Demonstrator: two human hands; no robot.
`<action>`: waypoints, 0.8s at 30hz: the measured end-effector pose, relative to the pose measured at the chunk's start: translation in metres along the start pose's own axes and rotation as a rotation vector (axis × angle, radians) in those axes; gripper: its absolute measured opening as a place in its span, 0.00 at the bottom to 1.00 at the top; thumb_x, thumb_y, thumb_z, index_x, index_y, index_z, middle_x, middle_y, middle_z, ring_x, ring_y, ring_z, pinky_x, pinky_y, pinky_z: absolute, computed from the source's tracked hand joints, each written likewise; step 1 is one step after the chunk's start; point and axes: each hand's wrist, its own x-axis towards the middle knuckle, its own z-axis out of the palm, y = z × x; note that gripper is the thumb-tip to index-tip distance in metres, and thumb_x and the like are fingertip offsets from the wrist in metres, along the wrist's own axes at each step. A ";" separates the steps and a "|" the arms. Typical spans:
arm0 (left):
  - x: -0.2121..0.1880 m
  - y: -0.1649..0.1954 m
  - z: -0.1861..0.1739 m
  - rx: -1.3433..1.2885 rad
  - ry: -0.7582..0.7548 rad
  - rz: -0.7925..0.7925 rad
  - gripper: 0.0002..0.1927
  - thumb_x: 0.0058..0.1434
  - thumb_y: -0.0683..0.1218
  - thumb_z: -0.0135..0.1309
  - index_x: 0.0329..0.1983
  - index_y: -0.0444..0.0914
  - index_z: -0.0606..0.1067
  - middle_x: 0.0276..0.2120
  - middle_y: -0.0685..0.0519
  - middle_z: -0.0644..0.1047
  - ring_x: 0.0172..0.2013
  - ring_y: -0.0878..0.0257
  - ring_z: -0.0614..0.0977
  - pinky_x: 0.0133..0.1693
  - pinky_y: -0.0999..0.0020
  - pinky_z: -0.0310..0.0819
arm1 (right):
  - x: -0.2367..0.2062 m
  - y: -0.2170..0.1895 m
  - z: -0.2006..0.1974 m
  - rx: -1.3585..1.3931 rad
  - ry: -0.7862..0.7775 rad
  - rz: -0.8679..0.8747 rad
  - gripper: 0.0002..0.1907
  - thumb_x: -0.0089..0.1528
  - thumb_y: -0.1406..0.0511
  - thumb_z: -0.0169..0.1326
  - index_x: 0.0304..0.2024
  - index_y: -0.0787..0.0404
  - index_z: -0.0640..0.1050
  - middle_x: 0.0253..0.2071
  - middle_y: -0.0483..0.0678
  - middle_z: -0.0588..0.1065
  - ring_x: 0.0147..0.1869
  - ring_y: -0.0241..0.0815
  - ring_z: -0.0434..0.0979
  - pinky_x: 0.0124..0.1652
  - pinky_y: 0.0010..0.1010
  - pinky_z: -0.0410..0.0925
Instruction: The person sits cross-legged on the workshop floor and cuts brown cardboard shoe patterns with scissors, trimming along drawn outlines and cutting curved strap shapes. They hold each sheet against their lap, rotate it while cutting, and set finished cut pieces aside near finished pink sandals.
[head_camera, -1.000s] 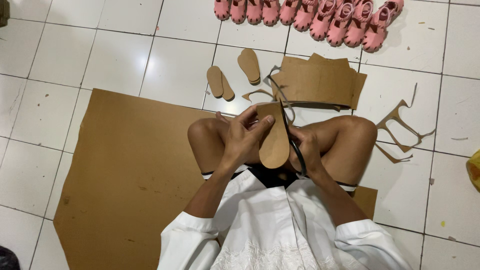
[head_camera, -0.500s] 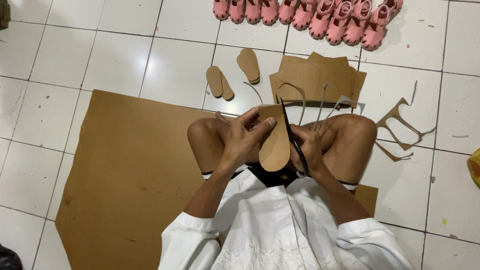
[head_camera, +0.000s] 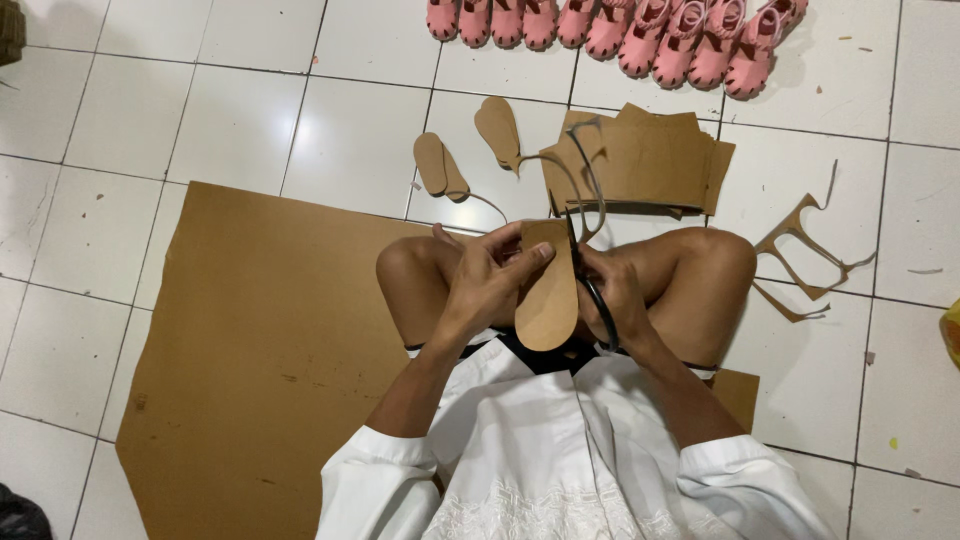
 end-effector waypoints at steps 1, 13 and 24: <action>0.000 0.000 0.000 -0.009 0.004 -0.012 0.18 0.65 0.49 0.59 0.52 0.31 0.78 0.36 0.54 0.82 0.37 0.72 0.80 0.42 0.78 0.76 | -0.001 0.000 0.000 0.026 -0.003 0.000 0.11 0.61 0.72 0.51 0.45 0.71 0.76 0.30 0.57 0.79 0.33 0.42 0.82 0.34 0.31 0.73; 0.001 0.011 -0.009 0.003 -0.071 -0.007 0.19 0.66 0.49 0.59 0.53 0.30 0.78 0.36 0.54 0.82 0.37 0.72 0.80 0.41 0.77 0.76 | -0.006 -0.002 -0.003 0.049 0.004 -0.023 0.17 0.60 0.68 0.53 0.50 0.71 0.78 0.37 0.53 0.80 0.38 0.38 0.80 0.39 0.29 0.74; 0.007 0.026 -0.017 0.115 -0.107 -0.084 0.19 0.64 0.49 0.59 0.53 0.31 0.79 0.37 0.55 0.83 0.37 0.72 0.81 0.41 0.77 0.75 | -0.008 0.005 -0.004 -0.040 0.003 0.042 0.19 0.59 0.64 0.58 0.50 0.69 0.80 0.26 0.47 0.78 0.27 0.32 0.74 0.29 0.25 0.67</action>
